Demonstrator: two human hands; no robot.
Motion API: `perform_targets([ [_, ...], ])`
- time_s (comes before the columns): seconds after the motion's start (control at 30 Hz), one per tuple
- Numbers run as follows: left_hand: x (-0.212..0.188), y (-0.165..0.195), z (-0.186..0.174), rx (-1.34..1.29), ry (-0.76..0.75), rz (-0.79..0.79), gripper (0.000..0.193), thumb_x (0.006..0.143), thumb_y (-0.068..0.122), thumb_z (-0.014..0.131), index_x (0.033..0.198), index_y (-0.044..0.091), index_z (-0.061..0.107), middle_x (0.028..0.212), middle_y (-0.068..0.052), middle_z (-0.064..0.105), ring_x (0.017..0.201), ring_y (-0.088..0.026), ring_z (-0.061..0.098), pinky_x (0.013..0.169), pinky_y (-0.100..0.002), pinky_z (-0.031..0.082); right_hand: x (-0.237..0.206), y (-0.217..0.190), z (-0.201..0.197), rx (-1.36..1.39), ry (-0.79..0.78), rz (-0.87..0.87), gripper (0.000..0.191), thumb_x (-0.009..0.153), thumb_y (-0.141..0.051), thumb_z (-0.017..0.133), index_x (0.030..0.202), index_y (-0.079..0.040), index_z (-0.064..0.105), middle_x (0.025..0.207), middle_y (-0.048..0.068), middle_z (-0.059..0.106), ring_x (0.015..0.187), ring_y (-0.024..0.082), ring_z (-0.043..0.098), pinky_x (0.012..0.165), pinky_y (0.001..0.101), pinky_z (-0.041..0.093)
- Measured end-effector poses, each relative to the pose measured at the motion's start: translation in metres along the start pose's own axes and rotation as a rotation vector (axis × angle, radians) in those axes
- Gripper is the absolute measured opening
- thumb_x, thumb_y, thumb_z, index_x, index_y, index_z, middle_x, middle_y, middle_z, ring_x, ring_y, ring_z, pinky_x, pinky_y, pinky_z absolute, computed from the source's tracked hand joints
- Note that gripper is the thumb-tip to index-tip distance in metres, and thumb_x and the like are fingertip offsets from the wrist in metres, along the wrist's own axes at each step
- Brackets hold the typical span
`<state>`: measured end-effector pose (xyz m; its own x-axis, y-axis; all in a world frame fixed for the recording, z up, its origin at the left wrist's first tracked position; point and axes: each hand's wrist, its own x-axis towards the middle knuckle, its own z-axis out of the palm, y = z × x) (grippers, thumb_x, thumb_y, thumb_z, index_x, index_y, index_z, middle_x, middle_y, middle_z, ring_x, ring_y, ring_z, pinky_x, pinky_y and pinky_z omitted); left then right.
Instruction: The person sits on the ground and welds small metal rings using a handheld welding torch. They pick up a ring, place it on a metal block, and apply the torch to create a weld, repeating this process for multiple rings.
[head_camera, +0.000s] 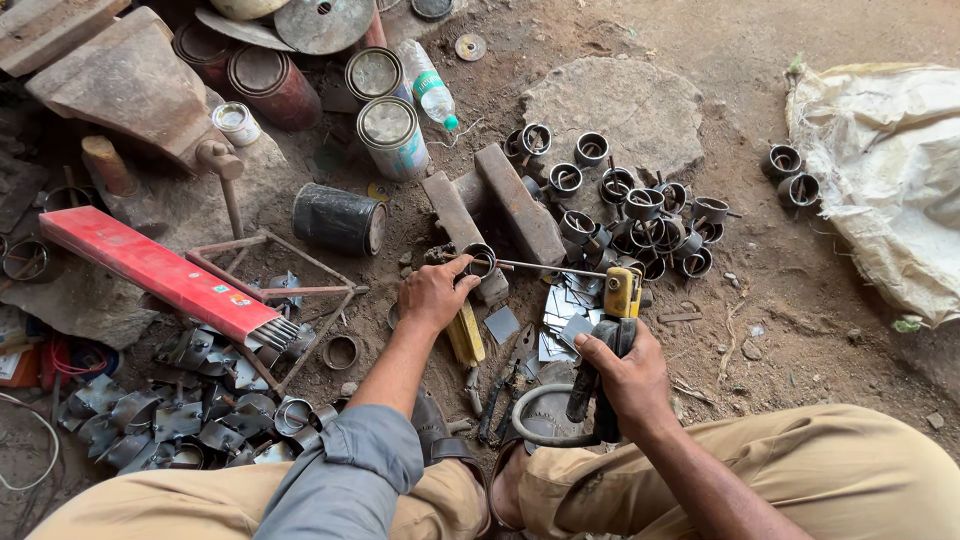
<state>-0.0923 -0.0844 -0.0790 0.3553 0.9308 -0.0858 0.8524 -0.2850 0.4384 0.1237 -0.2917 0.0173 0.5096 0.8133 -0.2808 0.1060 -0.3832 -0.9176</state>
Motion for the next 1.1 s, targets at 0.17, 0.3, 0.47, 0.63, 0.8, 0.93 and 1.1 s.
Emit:
perform_targets([
  [0.17, -0.003, 0.006, -0.009, 0.025, -0.009, 0.005, 0.046, 0.09, 0.055, 0.069, 0.132, 0.036, 0.067, 0.098, -0.011, 0.078, 0.091, -0.032, 0.076, 0.075, -0.048, 0.061, -0.001, -0.006, -0.001, -0.052, -0.02, 0.019, 0.038, 0.082, -0.029, 0.078, 0.104, -0.003, 0.06, 0.077, 0.005, 0.066, 0.061, 0.012, 0.065, 0.055, 0.0294, 0.057],
  [0.3, -0.006, 0.007, -0.014, 0.01, -0.003, -0.005, 0.052, 0.085, 0.048, 0.072, 0.136, 0.045, 0.064, 0.094, -0.017, 0.076, 0.088, -0.041, 0.072, 0.079, -0.053, 0.058, -0.002, -0.008, -0.001, -0.029, -0.015, 0.038, 0.038, 0.082, -0.028, 0.079, 0.103, -0.002, 0.06, 0.074, 0.006, 0.065, 0.056, 0.014, 0.061, 0.05, 0.0309, 0.053],
  [0.47, -0.004, 0.003, -0.008, 0.006, 0.057, 0.0, 0.04, 0.088, 0.047, 0.069, 0.127, 0.042, 0.071, 0.095, -0.015, 0.077, 0.089, -0.039, 0.074, 0.082, -0.053, 0.058, -0.002, -0.008, -0.001, 0.001, -0.021, 0.028, 0.037, 0.082, -0.027, 0.08, 0.101, -0.003, 0.061, 0.073, 0.004, 0.064, 0.056, 0.012, 0.06, 0.049, 0.0297, 0.052],
  [0.63, -0.003, 0.001, -0.002, 0.02, 0.06, 0.003, 0.037, 0.089, 0.046, 0.068, 0.124, 0.038, 0.073, 0.094, -0.016, 0.076, 0.089, -0.04, 0.072, 0.078, -0.054, 0.057, 0.0, -0.001, -0.003, -0.032, -0.004, 0.082, 0.036, 0.081, -0.027, 0.08, 0.102, -0.004, 0.061, 0.073, 0.006, 0.064, 0.056, 0.015, 0.059, 0.049, 0.031, 0.05],
  [0.8, -0.004, 0.002, -0.005, -0.067, 0.032, 0.02, 0.043, 0.086, 0.052, 0.072, 0.127, 0.035, 0.071, 0.094, -0.014, 0.077, 0.087, -0.038, 0.074, 0.073, -0.053, 0.058, 0.005, 0.01, -0.006, 0.259, 0.064, -0.077, 0.039, 0.082, -0.024, 0.081, 0.101, -0.004, 0.054, 0.082, 0.003, 0.06, 0.067, 0.013, 0.063, 0.059, 0.0292, 0.059],
  [0.93, -0.003, 0.003, -0.007, -0.029, 0.047, 0.045, 0.045, 0.088, 0.052, 0.073, 0.13, 0.035, 0.07, 0.092, -0.014, 0.078, 0.086, -0.036, 0.074, 0.072, -0.051, 0.058, 0.007, 0.015, -0.004, 0.163, 0.047, -0.073, 0.037, 0.084, -0.023, 0.082, 0.102, -0.002, 0.057, 0.083, 0.003, 0.06, 0.07, 0.012, 0.059, 0.063, 0.0289, 0.054],
  [1.1, 0.0, 0.004, -0.007, -0.004, -0.056, -0.013, 0.043, 0.091, 0.052, 0.069, 0.132, 0.039, 0.067, 0.087, -0.01, 0.079, 0.082, -0.028, 0.077, 0.069, -0.043, 0.06, 0.005, 0.009, -0.002, 0.145, 0.007, 0.012, 0.037, 0.083, -0.023, 0.08, 0.103, -0.001, 0.057, 0.08, 0.004, 0.061, 0.067, 0.014, 0.062, 0.06, 0.0312, 0.056],
])
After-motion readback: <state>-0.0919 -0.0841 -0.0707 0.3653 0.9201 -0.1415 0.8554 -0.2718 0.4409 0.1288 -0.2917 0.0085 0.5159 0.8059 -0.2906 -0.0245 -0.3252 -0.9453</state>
